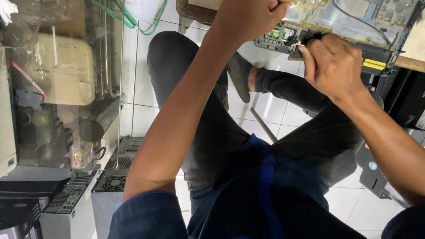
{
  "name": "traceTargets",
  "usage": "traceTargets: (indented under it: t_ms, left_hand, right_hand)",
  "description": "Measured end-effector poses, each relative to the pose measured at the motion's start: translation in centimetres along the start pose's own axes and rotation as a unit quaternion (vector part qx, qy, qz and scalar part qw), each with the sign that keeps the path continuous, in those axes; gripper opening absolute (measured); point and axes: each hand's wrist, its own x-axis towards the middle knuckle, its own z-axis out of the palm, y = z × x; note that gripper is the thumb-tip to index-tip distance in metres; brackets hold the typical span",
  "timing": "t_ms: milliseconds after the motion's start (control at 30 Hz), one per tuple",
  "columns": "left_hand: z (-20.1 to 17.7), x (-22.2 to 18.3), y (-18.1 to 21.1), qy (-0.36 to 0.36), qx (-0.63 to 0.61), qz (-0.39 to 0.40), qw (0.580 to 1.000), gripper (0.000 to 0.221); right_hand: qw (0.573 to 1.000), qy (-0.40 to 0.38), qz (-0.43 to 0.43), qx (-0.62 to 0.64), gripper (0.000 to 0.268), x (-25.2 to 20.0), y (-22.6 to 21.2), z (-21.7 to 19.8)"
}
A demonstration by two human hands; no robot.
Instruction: The person uses a screwdriver to remove screws from a disassembled printer on a workbench. They then manipulate internal components and wires by hand, adjusting parts within the device's chassis.
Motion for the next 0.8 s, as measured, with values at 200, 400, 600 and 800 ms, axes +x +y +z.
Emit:
traceTargets:
  t_ms: [200,400,600,800]
  left_hand:
    - [0.1,0.1,-0.3,0.0,0.006,0.007,1.0,0.019]
    - [0.0,0.1,-0.1,0.004,0.006,0.001,1.0,0.023]
    - [-0.1,0.1,-0.3,-0.009,-0.009,-0.011,1.0,0.019]
    - [0.1,0.2,-0.4,-0.008,0.003,-0.008,1.0,0.022]
  right_hand:
    - [1.0,0.0,0.014,0.0,0.038,0.1,-0.3,-0.1]
    - [0.999,-0.031,0.012,-0.012,0.034,0.6,0.0,-0.9]
    - [0.995,-0.096,0.006,0.003,0.024,1.3,0.5,-1.8]
    - [1.0,-0.012,-0.004,-0.009,0.03,0.7,0.0,-0.3]
